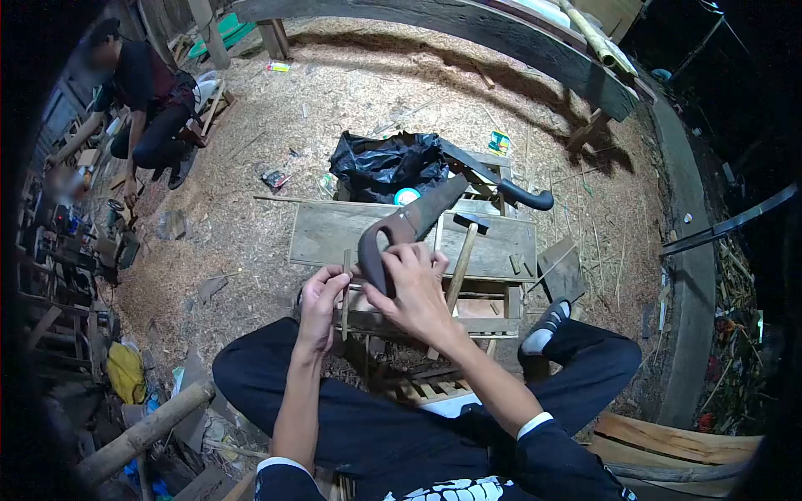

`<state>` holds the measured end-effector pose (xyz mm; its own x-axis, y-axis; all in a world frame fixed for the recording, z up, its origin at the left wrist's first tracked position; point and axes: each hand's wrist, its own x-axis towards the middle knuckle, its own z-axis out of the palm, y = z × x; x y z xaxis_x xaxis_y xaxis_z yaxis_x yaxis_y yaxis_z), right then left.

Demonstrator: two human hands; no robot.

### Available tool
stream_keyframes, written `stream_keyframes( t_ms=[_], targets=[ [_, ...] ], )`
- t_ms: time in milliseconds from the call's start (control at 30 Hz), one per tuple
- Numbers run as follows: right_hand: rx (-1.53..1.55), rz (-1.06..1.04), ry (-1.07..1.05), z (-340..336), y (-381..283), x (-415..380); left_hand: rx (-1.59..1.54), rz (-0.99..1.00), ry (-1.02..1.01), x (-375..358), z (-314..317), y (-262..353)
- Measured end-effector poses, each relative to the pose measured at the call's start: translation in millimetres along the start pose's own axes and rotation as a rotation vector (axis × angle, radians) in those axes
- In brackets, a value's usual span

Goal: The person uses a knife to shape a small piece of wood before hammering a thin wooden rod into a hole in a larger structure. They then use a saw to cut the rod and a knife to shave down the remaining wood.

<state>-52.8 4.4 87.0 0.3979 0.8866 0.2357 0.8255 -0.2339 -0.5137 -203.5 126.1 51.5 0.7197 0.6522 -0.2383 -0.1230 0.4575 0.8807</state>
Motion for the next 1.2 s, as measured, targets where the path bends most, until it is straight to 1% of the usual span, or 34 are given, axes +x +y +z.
stream_keyframes(
  t_ms=[33,100,133,167,233,267,300,367,400,433,467,500,533,567,600,633,667,700,767,800,833,900,933,1067,1100,1167,1200],
  targets=[
    [0.004,-0.004,0.005,-3,-2,-1,0.006,0.005,0.001,0,5,1],
    [0.051,0.055,0.179,-14,1,-8,-0.12,0.112,0.058,-2,18,0],
    [0.04,0.055,0.214,-28,1,-11,-0.076,0.118,0.028,0,21,-1],
    [0.112,0.03,0.265,-35,7,-16,0.032,0.098,0.055,-1,30,-4],
    [0.109,0.011,0.274,-62,17,-29,0.429,0.164,-0.04,4,38,-15],
    [0.087,0.027,0.268,-74,22,-39,0.596,0.123,-0.008,-1,52,-19],
    [0.047,0.022,0.247,-85,30,-50,0.733,0.134,0.008,-3,64,-23],
    [-0.006,0.059,0.34,-92,57,-72,0.994,0.355,0.003,1,82,-46],
    [0.051,0.165,0.393,-87,77,-86,1.004,0.416,0.002,1,94,-51],
    [0.113,0.269,0.447,-86,92,-95,1.007,0.422,-0.01,3,106,-50],
    [0.078,0.327,0.455,-91,109,-105,1.025,0.289,-0.066,5,116,-47],
    [0.191,0.391,0.544,-93,125,-115,1.045,0.153,-0.117,5,125,-46],
    [0.101,0.414,0.548,-103,132,-120,1.113,0.258,-0.112,7,131,-52],
    [0.01,0.44,0.549,-111,139,-123,1.126,0.256,-0.12,9,136,-58],
    [0.018,0.455,0.555,-114,148,-129,1.182,0.311,-0.088,10,143,-62],
    [-0.078,0.374,0.532,-114,158,-135,1.236,0.367,-0.059,12,150,-66],
    [-0.174,0.289,0.511,-114,167,-138,1.31,0.312,-0.093,14,155,-68],
    [-0.166,0.297,0.522,-116,171,-139,1.323,0.317,-0.101,17,160,-70],
    [-0.183,0.207,0.452,-117,174,-142,1.494,0.428,0.001,18,169,-77],
    [-0.166,0.172,0.482,-118,171,-137,1.533,0.445,0.015,24,166,-88],
    [-0.136,0.181,0.442,-120,169,-134,1.54,0.448,0.006,29,163,-94],
    [-0.126,0.121,0.45,-117,172,-128,1.604,0.466,0.071,36,160,-100],
    [-0.123,0.123,0.43,-117,171,-126,1.601,0.423,0.085,35,161,-99],
    [-0.076,0.13,0.443,-116,171,-127,1.617,0.477,0.095,32,151,-98],
    [-0.088,0.162,0.428,-115,174,-130,1.612,0.472,0.092,33,146,-96],
    [-0.103,0.191,0.408,-113,177,-134,1.517,0.488,0.017,35,135,-90],
    [-0.115,0.212,0.423,-113,178,-134,1.472,0.425,-0.049,35,135,-82]
  ],
)
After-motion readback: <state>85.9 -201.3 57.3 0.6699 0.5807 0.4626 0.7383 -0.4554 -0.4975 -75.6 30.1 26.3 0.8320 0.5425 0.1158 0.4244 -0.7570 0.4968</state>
